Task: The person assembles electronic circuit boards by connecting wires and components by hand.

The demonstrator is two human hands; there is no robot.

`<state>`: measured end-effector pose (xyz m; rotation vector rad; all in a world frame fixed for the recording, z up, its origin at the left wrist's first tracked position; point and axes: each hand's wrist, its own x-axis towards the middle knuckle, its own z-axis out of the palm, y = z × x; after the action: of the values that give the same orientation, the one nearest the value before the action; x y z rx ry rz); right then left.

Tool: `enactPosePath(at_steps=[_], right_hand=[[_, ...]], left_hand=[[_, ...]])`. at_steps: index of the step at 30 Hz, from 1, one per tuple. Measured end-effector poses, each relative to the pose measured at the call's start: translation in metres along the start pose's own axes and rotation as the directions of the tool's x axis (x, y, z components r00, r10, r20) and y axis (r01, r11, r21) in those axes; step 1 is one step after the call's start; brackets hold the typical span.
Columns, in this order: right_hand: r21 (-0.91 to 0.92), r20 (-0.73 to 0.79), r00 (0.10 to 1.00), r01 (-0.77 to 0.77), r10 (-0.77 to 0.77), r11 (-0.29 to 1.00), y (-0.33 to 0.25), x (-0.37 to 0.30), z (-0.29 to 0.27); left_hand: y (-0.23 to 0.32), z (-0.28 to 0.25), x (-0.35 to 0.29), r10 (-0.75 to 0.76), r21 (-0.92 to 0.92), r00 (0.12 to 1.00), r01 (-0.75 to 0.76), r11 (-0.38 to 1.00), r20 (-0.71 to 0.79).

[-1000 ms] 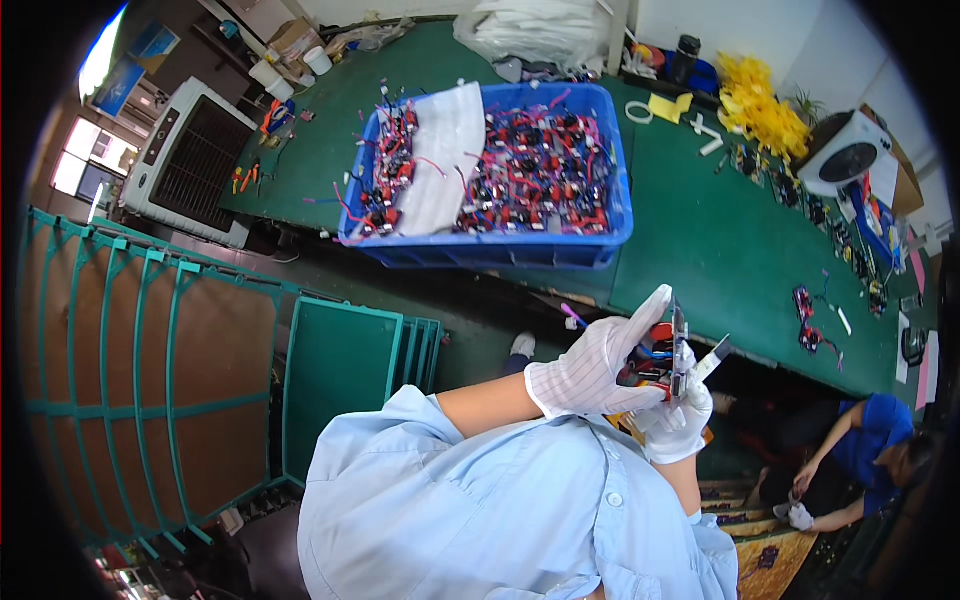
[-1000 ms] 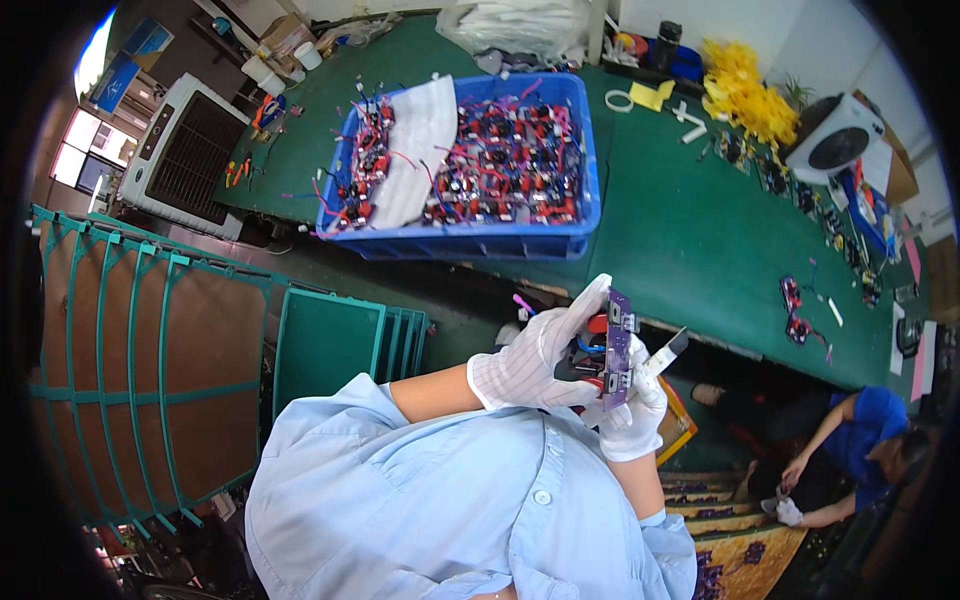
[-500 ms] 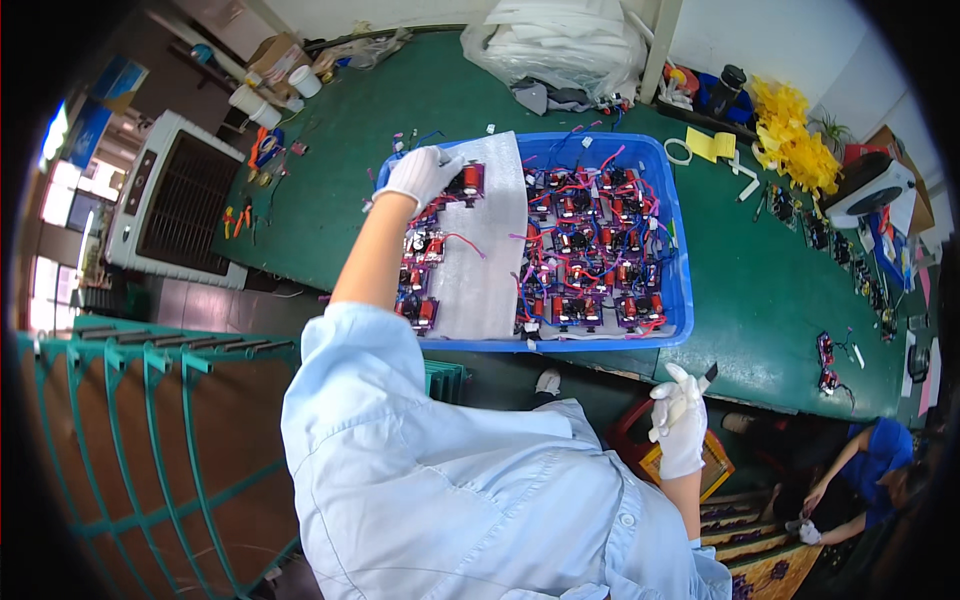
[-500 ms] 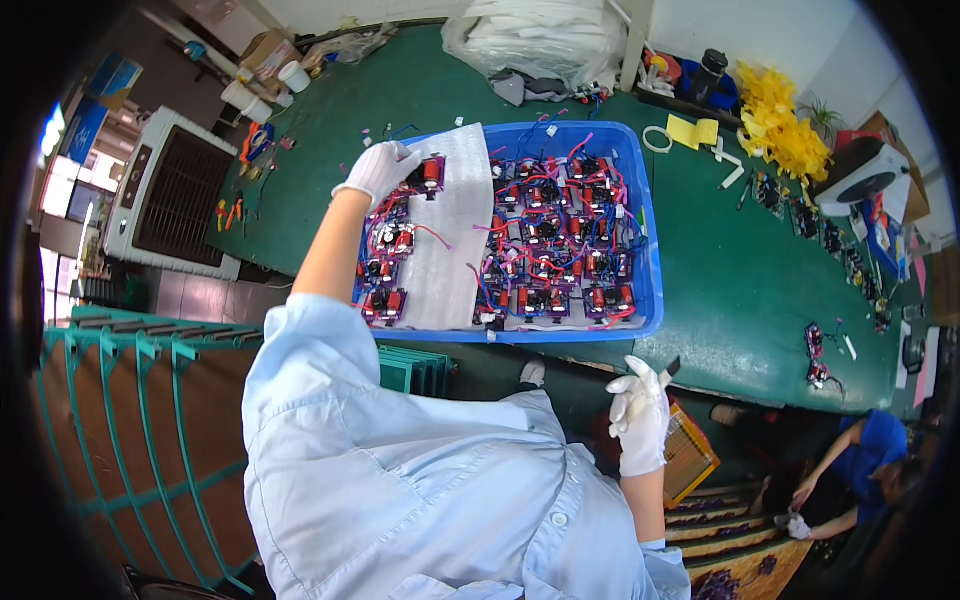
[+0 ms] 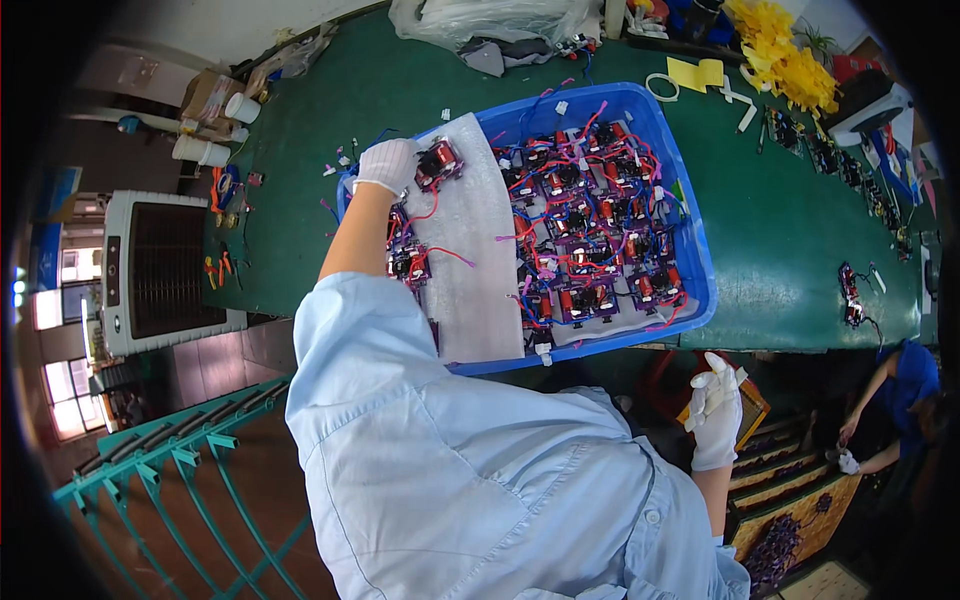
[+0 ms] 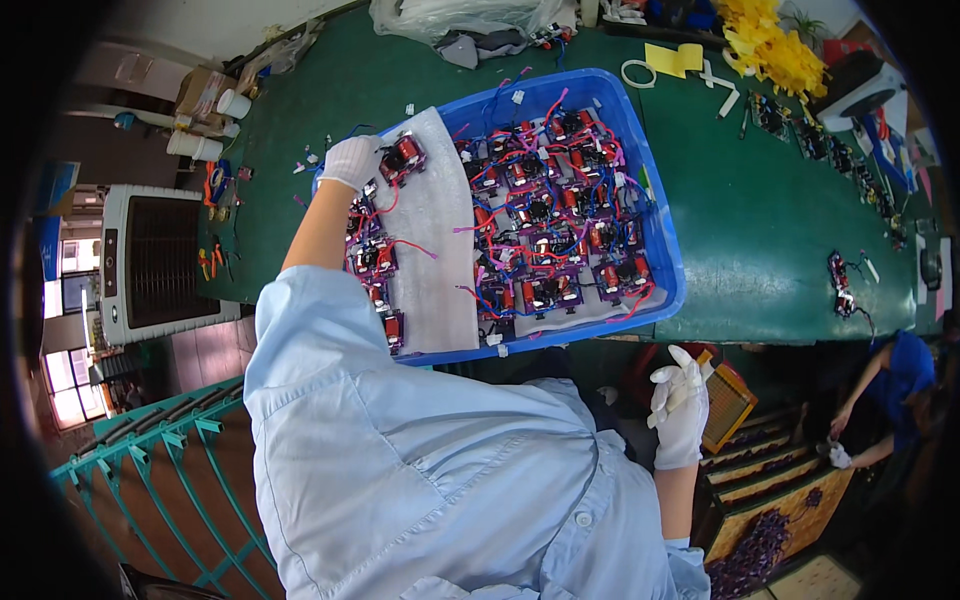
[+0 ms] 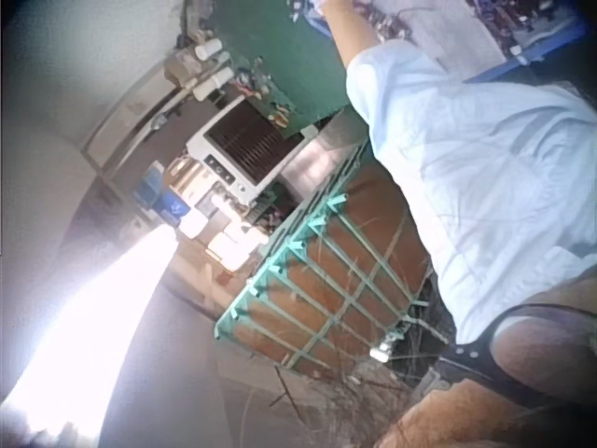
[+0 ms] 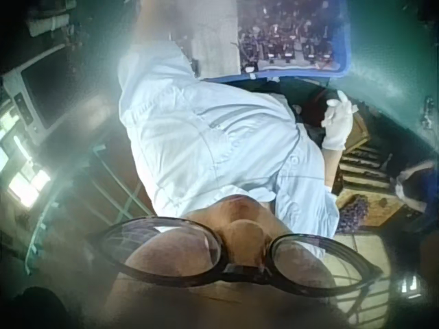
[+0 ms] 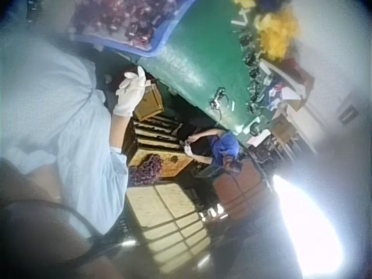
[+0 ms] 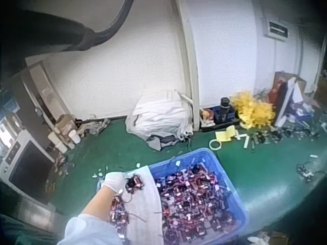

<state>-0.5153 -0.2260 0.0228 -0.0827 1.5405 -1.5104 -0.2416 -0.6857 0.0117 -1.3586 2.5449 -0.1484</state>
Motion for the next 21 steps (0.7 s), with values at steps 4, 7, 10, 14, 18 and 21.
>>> enactPosePath(at_steps=[4, 7, 10, 14, 18, 21], right_hand=[[-0.018, -0.04, 0.998, -0.047, 0.046, 0.999, -0.004, 0.004, 0.007], [0.083, -0.011, 0.998, -0.059, 0.06, 0.995, -0.006, 0.006, 0.009], [0.031, -0.011, 0.999, -0.032, 0.032, 0.999, -0.001, 0.007, 0.011], [0.038, -0.018, 0.999, -0.05, 0.051, 0.998, -0.001, 0.004, 0.011], [0.077, -0.023, 0.998, -0.064, 0.066, 0.995, 0.004, 0.008, 0.008], [0.094, -0.04, 0.997, -0.059, 0.063, 0.994, 0.007, 0.008, 0.006]], left_hand=[[-0.009, -0.017, -0.007, 0.052, 0.097, 0.997, -0.057, 0.994, 0.056], [-0.011, -0.018, 0.0, 0.061, 0.085, 0.998, -0.062, 0.994, 0.021], [0.007, 0.001, 0.008, -0.052, 0.096, 0.989, 0.04, 0.995, 0.135], [0.002, 0.023, 0.013, 0.039, 0.03, 0.993, -0.042, 0.999, 0.114], [0.012, 0.025, 0.015, 0.013, 0.073, 0.994, -0.021, 0.997, 0.106], [0.021, 0.003, 0.012, 0.003, 0.129, 0.979, -0.03, 0.991, 0.202]])
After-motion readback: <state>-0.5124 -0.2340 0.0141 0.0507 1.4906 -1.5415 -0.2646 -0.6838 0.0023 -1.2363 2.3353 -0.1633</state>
